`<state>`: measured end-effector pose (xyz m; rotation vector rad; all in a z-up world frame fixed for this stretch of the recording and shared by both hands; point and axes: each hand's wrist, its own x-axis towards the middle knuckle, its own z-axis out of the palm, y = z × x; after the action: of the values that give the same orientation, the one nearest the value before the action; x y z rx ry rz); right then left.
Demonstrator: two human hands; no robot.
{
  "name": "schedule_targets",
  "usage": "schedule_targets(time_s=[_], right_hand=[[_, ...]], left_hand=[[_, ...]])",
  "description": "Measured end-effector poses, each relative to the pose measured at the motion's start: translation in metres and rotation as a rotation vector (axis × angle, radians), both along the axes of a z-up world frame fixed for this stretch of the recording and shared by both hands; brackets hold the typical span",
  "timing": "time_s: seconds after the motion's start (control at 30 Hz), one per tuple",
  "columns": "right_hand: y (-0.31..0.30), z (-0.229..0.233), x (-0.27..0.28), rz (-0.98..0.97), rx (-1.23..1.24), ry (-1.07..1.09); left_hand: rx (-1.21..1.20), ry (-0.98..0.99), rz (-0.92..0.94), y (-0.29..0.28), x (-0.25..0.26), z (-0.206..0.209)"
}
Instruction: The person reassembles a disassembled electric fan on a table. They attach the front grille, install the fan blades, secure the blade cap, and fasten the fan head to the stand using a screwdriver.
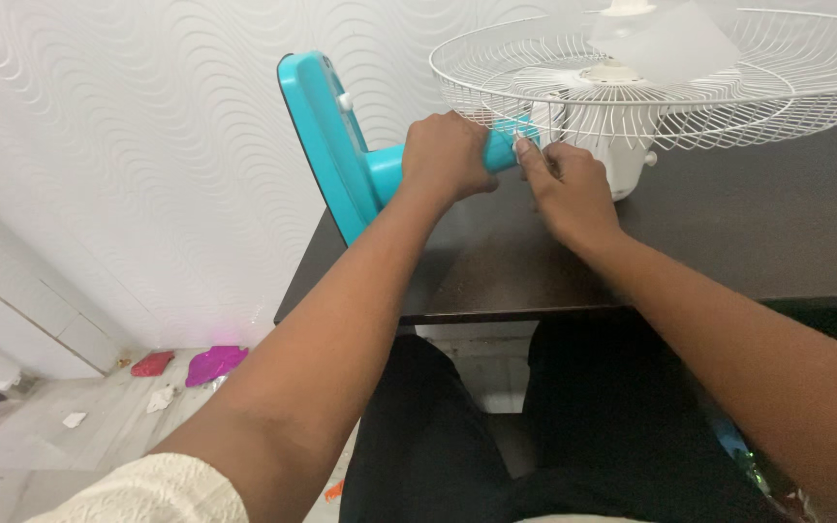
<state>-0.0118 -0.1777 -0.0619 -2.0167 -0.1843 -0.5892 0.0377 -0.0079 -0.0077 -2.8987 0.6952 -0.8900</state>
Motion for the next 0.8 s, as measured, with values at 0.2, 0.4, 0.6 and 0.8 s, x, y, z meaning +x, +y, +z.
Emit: schedule_targets(time_s=[0.2, 0.4, 0.6, 0.8], right_hand=[[0.004, -0.009, -0.007, -0.020, -0.064, -0.237], [0.000, -0.020, 0.005, -0.030, 0.066, -0.272], [0.002, -0.022, 0.025, 0.117, 0.142, -0.310], [0.000, -0.026, 0.020, 0.133, 0.137, -0.316]], left_hand=[[-0.020, -0.041, -0.043, 0.004, -0.003, -0.004], [-0.093, -0.380, -0.251, 0.010, -0.015, -0.013], [-0.187, -0.474, -0.344, 0.018, -0.017, -0.029], [-0.240, -0.491, -0.374, 0.015, -0.026, -0.039]])
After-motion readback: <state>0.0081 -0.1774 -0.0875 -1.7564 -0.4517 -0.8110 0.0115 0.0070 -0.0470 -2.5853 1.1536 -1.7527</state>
